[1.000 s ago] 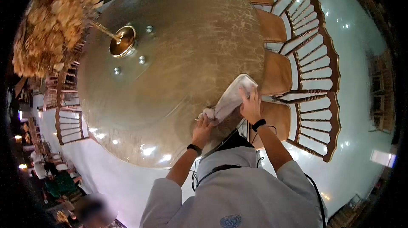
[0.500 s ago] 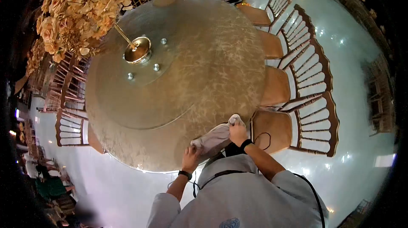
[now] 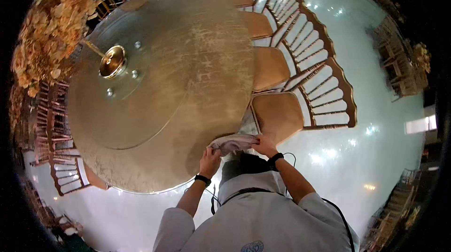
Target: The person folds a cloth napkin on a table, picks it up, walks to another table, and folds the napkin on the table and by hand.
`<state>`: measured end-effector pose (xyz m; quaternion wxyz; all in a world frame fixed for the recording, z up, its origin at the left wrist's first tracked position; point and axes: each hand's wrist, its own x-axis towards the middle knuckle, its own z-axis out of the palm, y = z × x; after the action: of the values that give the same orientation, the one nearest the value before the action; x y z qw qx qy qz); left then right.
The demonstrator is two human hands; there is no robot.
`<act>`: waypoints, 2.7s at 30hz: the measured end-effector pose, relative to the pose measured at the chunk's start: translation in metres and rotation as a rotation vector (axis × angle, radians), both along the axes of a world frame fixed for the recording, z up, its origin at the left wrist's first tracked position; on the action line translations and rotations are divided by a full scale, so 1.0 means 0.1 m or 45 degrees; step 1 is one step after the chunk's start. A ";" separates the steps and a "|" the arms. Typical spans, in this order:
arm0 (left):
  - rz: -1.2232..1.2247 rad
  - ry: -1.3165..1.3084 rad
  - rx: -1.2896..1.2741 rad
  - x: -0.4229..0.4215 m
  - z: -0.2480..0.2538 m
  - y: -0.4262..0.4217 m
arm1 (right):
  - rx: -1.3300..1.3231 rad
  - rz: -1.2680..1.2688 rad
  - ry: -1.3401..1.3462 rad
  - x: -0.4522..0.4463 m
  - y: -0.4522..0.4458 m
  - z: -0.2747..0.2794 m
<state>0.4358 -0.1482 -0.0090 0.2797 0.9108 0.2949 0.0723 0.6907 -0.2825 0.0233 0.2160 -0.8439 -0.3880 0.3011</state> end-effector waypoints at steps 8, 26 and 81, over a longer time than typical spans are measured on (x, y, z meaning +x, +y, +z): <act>-0.366 0.021 -0.638 1.12 0.39 -0.28 | 0.313 -0.432 0.354 0.59 -0.86 0.05; -0.117 -0.191 -1.882 3.32 1.77 -2.38 | 0.992 -0.619 1.118 1.86 -2.97 1.41; -0.517 -0.477 -2.048 9.33 1.81 -5.03 | 1.306 -0.814 0.339 7.39 -5.50 1.65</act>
<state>1.3689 -0.6517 0.1717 0.8936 0.4431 0.0361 -0.0613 1.4299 -0.8322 0.1883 0.7202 -0.6623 -0.1811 0.0994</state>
